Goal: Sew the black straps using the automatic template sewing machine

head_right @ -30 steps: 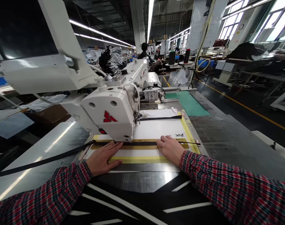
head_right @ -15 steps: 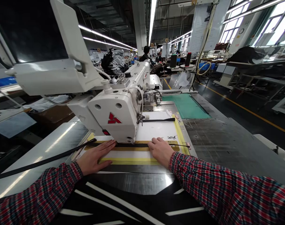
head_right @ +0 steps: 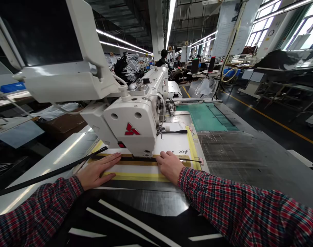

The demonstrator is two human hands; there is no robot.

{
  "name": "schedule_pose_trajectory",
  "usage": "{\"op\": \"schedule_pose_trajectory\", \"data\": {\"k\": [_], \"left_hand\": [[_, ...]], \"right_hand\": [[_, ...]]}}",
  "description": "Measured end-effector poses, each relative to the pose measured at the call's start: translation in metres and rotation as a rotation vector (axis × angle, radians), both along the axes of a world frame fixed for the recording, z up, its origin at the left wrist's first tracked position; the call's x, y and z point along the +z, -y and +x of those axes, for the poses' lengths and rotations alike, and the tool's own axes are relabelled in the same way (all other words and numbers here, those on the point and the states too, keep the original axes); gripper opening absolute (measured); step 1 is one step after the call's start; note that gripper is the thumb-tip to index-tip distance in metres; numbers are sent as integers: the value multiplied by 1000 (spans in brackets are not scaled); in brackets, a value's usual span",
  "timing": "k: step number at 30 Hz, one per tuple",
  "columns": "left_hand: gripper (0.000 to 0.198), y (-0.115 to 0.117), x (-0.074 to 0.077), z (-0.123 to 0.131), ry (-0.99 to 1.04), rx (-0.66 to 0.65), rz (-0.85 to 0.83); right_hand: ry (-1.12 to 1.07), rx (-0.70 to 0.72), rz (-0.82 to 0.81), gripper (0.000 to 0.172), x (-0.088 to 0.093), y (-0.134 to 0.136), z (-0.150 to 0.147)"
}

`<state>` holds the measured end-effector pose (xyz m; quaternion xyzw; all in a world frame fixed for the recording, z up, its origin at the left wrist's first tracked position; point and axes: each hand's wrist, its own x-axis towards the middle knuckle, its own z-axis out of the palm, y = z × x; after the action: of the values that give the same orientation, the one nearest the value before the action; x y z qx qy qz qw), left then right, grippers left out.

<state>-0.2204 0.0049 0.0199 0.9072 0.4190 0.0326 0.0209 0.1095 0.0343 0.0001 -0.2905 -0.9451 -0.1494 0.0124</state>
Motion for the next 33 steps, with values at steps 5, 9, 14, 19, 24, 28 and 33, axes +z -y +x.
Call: {"op": "schedule_pose_trajectory", "data": {"k": [5, 9, 14, 19, 24, 28, 33], "left_hand": [[53, -1, 0, -8, 7, 11, 5], [53, -1, 2, -9, -34, -11, 13], [46, 18, 5, 22, -41, 59, 73], [51, 38, 7, 123, 102, -87, -31], [60, 14, -9, 195, 152, -1, -17], [58, 3, -16, 194, 146, -25, 3], [59, 3, -11, 195, 158, -27, -21]], "right_hand": [[-33, 2, 0, 20, 0, 2, -8], [-175, -88, -227, 24, 10, -12, 6], [-349, -296, -537, 24, 25, -32, 52], [-225, -264, -245, 29, 18, -19, 66], [-61, -89, -43, 21, 3, -1, 66], [-41, -55, 45, 29, -5, 4, 80], [-45, -50, -1, 20, -4, 4, 89]]}}
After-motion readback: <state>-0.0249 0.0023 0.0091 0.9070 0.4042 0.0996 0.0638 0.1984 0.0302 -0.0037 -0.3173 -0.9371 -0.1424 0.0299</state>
